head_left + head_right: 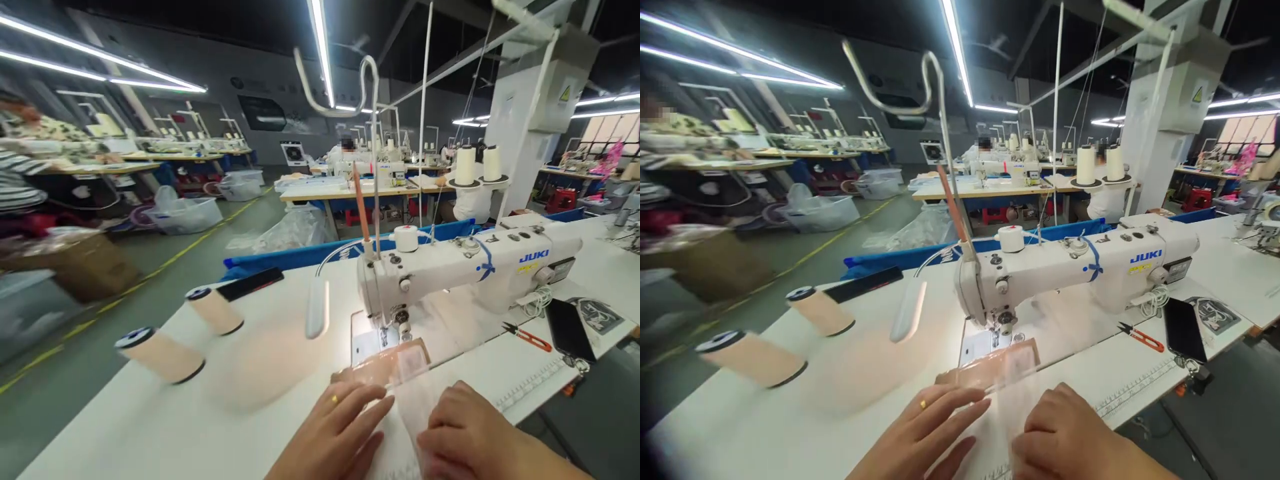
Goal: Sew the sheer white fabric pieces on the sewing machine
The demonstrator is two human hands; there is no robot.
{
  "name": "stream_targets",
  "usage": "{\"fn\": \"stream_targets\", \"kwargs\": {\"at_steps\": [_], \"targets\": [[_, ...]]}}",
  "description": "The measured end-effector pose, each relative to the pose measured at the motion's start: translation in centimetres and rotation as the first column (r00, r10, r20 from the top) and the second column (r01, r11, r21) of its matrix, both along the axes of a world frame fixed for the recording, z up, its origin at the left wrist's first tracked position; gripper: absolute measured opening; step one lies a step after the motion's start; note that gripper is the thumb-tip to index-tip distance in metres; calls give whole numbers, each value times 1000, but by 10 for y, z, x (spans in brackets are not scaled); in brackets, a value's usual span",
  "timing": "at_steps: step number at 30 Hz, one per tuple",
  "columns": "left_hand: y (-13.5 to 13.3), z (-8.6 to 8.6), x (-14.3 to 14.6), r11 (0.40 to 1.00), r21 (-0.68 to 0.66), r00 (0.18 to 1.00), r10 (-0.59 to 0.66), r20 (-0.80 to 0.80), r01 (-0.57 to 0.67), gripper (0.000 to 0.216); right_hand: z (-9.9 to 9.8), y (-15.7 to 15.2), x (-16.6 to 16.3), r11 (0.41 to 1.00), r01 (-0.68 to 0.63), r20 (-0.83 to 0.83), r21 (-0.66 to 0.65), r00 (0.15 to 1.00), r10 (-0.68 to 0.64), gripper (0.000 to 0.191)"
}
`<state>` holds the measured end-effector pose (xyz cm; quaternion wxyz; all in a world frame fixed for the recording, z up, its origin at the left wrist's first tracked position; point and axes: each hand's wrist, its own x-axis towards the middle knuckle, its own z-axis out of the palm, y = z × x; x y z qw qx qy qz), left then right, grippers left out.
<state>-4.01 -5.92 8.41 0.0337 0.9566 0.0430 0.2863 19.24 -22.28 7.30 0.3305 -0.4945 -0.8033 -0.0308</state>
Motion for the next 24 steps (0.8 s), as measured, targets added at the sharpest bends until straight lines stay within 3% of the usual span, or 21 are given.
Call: {"fn": "stream_targets", "kwargs": {"at_steps": [4,8,12,16,18,20,24], "targets": [[-15,9,7,991,-131,999,-19,-41,14,35,6,-7,11,986,99,-188,-132,974,-123,13],[-14,10,10,980,-189,996,42,-82,-57,30,3,2,18,953,215,-245,-215,933,-265,18],[-9,6,16,942,-288,979,134,-154,-174,23,0,20,-4,943,196,-224,-269,940,-259,14],[-10,-2,20,935,-314,981,119,-156,-164,22,-5,47,-25,913,225,-183,-340,937,-299,15],[-11,-8,19,942,-298,981,108,-160,-152,23,-5,59,-26,893,199,-212,-403,929,-303,8],[-12,-12,14,948,-282,981,105,-166,-149,23,-4,67,-22,884,171,-257,-434,917,-304,17],[-8,-9,-1,939,-298,976,118,-181,-169,26,0,67,-12,873,126,-384,-471,862,-331,18]]}}
